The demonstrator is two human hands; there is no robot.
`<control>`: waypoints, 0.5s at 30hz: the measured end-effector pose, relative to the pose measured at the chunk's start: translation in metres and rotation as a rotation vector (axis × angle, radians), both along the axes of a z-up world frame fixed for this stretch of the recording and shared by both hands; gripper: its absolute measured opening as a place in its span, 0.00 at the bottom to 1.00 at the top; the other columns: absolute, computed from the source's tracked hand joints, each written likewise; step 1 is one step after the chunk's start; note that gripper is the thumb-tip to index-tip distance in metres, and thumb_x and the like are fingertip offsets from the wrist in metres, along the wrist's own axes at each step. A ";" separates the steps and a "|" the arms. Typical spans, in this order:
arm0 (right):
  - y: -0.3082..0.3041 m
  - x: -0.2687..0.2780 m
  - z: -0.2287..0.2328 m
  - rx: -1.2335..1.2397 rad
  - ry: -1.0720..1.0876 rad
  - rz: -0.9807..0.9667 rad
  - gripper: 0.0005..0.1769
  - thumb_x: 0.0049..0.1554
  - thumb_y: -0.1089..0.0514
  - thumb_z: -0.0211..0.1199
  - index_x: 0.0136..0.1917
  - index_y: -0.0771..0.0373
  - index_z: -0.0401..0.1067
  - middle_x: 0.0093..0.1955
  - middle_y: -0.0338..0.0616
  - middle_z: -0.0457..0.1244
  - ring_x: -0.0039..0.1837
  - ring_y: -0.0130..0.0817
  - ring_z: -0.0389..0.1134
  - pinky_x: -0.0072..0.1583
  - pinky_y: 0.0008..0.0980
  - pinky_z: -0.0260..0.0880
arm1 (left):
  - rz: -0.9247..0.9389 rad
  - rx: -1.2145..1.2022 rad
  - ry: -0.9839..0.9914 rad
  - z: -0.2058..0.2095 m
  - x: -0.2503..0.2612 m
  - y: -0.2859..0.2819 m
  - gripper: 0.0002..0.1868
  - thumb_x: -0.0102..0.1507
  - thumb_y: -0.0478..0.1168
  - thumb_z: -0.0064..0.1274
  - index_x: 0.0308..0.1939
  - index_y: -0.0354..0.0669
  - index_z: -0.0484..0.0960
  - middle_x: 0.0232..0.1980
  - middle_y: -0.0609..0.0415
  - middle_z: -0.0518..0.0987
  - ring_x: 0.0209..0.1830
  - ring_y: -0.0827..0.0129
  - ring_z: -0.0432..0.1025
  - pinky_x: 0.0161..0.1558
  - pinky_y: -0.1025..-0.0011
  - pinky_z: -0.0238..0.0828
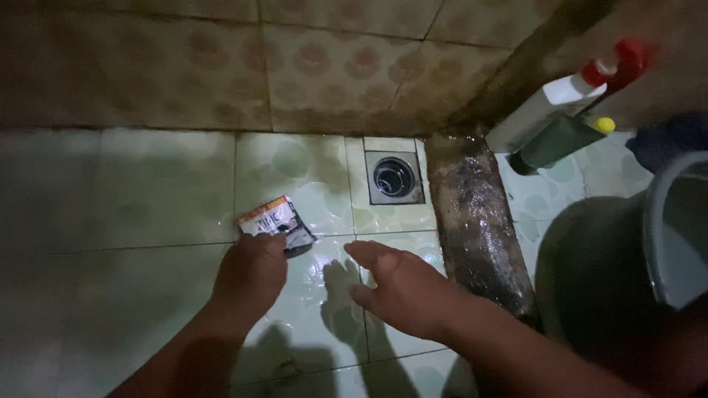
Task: The person washes a cloth by hand in a basin of water, wrings it out, and hangs it on a wall-mounted rack. The person then picks up a small sachet from the floor and places it on the same rack.
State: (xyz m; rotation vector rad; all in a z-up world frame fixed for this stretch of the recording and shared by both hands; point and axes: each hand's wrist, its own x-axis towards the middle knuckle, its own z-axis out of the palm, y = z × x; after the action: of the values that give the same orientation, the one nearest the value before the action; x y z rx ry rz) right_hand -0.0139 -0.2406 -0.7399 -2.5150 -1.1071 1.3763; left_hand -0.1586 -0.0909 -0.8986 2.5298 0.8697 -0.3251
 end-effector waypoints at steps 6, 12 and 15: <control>-0.010 0.011 -0.022 0.204 -0.041 0.049 0.39 0.55 0.50 0.64 0.77 0.58 0.60 0.73 0.51 0.59 0.73 0.46 0.61 0.70 0.38 0.61 | 0.107 0.104 -0.234 0.035 0.009 -0.003 0.09 0.63 0.37 0.49 0.42 0.38 0.82 0.40 0.39 0.83 0.38 0.50 0.78 0.41 0.53 0.78; 0.003 0.015 -0.004 0.204 -0.052 -0.064 0.39 0.56 0.50 0.63 0.78 0.54 0.60 0.73 0.49 0.60 0.70 0.44 0.65 0.69 0.37 0.65 | 0.110 0.109 -0.289 0.077 0.023 -0.004 0.09 0.65 0.35 0.46 0.43 0.39 0.82 0.37 0.41 0.82 0.38 0.50 0.76 0.39 0.52 0.77; 0.006 0.024 -0.006 0.320 -0.115 -0.076 0.35 0.56 0.51 0.66 0.75 0.55 0.61 0.73 0.51 0.60 0.70 0.43 0.66 0.68 0.36 0.67 | 0.122 0.107 -0.458 0.095 0.027 -0.003 0.09 0.65 0.33 0.47 0.44 0.41 0.83 0.39 0.42 0.81 0.40 0.48 0.74 0.42 0.50 0.75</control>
State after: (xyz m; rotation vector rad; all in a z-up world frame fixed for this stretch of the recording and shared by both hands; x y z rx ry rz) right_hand 0.0098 -0.2344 -0.7463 -2.3977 -1.1329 0.9588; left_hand -0.1311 -0.0935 -0.8032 2.4781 0.8649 0.3365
